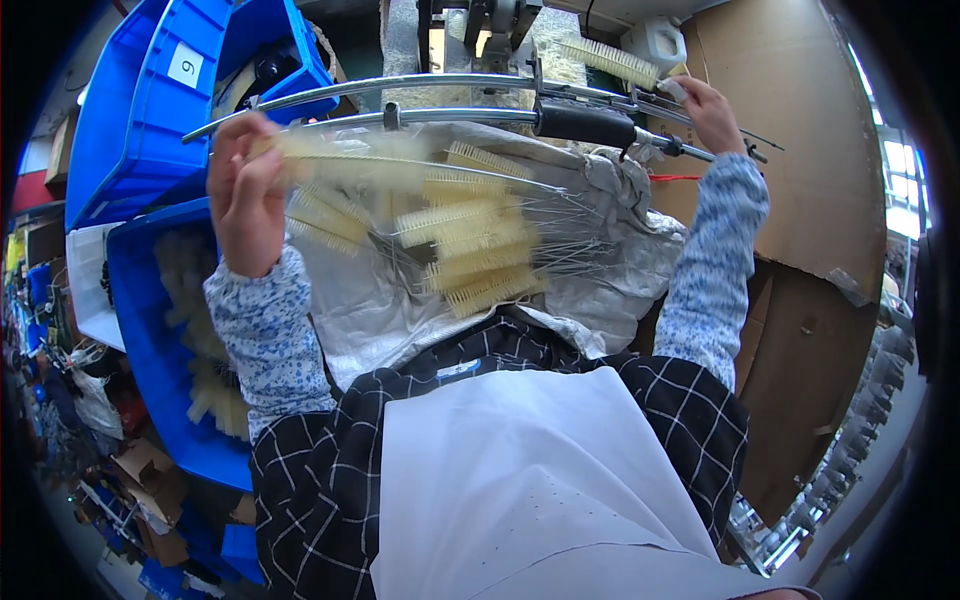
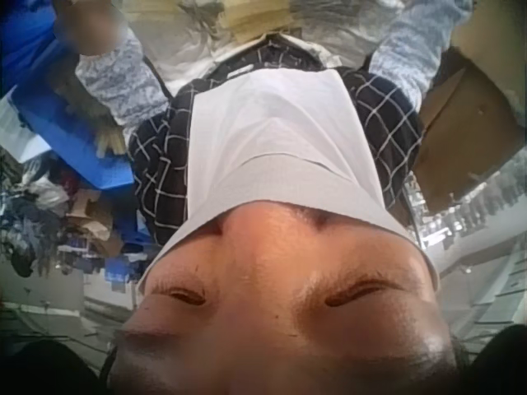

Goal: The person repeatedly picks up a wire rod with bristles and inserts it into a metal jig on a workbench. They then remove the assembled brush and place it into a blue bin. The process is repeated continuously throughout the video.

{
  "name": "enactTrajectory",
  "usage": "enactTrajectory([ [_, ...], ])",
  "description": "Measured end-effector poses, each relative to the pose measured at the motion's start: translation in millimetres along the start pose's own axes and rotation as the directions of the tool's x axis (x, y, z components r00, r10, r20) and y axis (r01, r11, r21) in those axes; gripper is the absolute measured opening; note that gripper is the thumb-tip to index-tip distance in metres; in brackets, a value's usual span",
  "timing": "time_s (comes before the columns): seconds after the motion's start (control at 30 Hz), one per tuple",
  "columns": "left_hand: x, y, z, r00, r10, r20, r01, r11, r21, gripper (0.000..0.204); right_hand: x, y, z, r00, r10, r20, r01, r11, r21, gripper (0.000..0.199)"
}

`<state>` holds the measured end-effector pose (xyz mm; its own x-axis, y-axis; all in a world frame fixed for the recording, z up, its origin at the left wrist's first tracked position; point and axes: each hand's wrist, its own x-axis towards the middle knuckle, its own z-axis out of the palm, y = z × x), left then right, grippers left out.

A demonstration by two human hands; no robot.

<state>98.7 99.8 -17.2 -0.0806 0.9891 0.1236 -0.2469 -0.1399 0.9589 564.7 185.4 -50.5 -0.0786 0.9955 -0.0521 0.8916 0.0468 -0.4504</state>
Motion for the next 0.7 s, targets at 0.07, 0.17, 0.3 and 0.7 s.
enactTrajectory([
  [0.07, 8, -21, 15, 0.990, -0.046, 0.134, 0.045, 0.999, 0.015, 0.018, -33, -22, -14, 0.985, -0.016, 0.171, -0.028, 0.968, 0.250, 0.027],
  [0.17, 8, -47, 56, 0.975, -0.027, 0.222, 0.038, 0.998, -0.041, 0.014, -55, -99, 3, 0.934, -0.176, 0.312, 0.075, 0.948, 0.310, 0.033],
  [0.3, -8, -63, 85, 0.965, -0.100, 0.241, 0.115, 0.992, -0.049, 0.021, -77, -186, 70, 0.968, -0.228, 0.106, 0.157, 0.878, 0.453, 0.028],
  [0.7, -3, -118, -27, 0.877, -0.459, 0.143, 0.046, 0.376, 0.926, 0.060, 21, -77, 99, 0.951, -0.073, -0.301, -0.059, 0.911, -0.408, 0.023],
])
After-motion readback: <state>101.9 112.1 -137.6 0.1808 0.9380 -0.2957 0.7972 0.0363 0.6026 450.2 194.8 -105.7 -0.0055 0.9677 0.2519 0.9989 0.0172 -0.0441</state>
